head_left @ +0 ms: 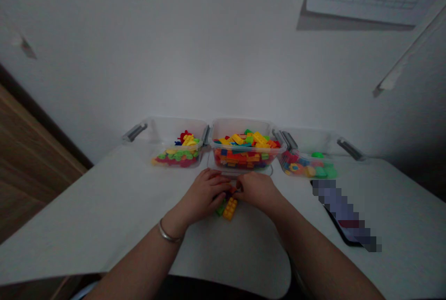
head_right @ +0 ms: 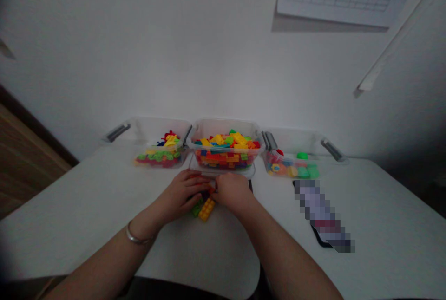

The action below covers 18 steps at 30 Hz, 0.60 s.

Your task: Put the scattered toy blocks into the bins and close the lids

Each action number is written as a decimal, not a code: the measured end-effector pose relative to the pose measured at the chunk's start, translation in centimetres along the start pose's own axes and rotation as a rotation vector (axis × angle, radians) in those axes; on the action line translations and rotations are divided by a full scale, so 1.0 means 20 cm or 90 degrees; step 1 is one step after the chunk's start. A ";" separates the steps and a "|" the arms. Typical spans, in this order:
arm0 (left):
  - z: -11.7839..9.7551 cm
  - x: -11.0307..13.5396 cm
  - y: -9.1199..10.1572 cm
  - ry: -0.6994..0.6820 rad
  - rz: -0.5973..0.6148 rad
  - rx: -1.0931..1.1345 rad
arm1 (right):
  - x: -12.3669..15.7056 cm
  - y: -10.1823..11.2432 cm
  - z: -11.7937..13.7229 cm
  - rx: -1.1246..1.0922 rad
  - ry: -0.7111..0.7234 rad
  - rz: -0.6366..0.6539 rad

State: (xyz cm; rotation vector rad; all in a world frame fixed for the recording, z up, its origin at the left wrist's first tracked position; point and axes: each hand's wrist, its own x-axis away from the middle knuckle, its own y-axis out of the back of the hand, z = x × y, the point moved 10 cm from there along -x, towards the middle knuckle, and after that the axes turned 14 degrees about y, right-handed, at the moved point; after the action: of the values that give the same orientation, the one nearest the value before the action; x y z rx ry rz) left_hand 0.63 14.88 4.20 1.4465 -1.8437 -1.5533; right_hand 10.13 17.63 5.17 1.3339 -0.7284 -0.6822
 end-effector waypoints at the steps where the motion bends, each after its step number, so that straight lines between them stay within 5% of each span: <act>1: -0.02 0.01 -0.02 -0.009 0.015 -0.011 | 0.00 0.00 0.00 -0.002 -0.004 0.008; 8: -0.02 0.01 -0.10 -0.008 0.049 -0.076 | 0.01 0.00 -0.02 0.008 -0.017 0.016; 18: -0.03 0.01 -0.09 -0.015 0.043 -0.077 | 0.03 0.01 -0.07 0.041 -0.042 0.016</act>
State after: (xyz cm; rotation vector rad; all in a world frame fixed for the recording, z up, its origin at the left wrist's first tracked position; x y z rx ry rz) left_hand 1.78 14.64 2.82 1.3052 -1.7596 -1.6246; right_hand 11.60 17.99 5.26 1.3641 -0.8252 -0.6892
